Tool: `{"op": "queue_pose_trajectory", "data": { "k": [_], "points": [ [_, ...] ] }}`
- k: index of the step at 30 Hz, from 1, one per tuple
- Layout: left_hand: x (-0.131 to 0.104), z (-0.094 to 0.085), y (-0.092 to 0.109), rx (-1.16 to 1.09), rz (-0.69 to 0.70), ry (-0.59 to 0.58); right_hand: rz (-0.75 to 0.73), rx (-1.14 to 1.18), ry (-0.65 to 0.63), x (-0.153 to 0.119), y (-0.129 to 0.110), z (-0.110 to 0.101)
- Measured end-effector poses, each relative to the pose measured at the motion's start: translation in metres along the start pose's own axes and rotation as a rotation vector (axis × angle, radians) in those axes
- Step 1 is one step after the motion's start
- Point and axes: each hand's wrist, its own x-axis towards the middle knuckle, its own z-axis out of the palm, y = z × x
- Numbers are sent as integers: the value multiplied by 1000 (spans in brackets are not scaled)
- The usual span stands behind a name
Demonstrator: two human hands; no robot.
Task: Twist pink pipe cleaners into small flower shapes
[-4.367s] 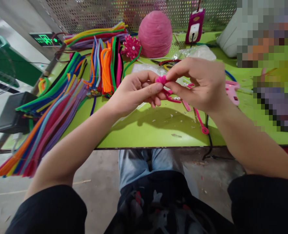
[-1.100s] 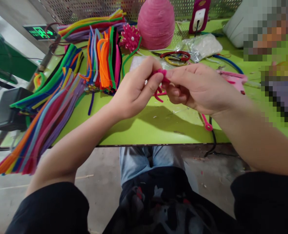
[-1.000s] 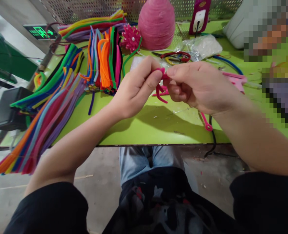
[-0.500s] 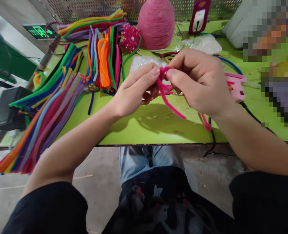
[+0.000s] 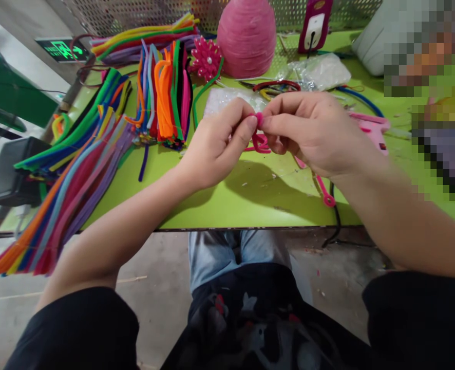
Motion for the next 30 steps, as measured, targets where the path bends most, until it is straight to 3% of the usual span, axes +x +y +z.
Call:
{"op": "queue_pose_trajectory", "data": {
  "k": [6, 10, 14, 18, 22, 25, 30],
  "points": [
    [0, -4, -11, 262, 212, 19, -13, -6, -2, 0, -3, 5],
    [1, -12, -15, 402, 185, -72, 15, -14, -32, -1, -5, 3],
    [1, -13, -12, 358, 204, -24, -79, -32, -124, -1, -8, 0],
    [1, -6, -8, 136, 212, 11, -167, -31, -123, -2, -5, 1],
    [6, 1, -12, -207, 55, 64, -292, -195, -39, -4, 5, 4],
    [11, 2, -15, -416, -135, 17, -355, -414, 37, -6, 8, 5],
    [14, -1, -15, -578, -377, -23, -425, -680, 135, -7, 5, 1]
  ]
}}
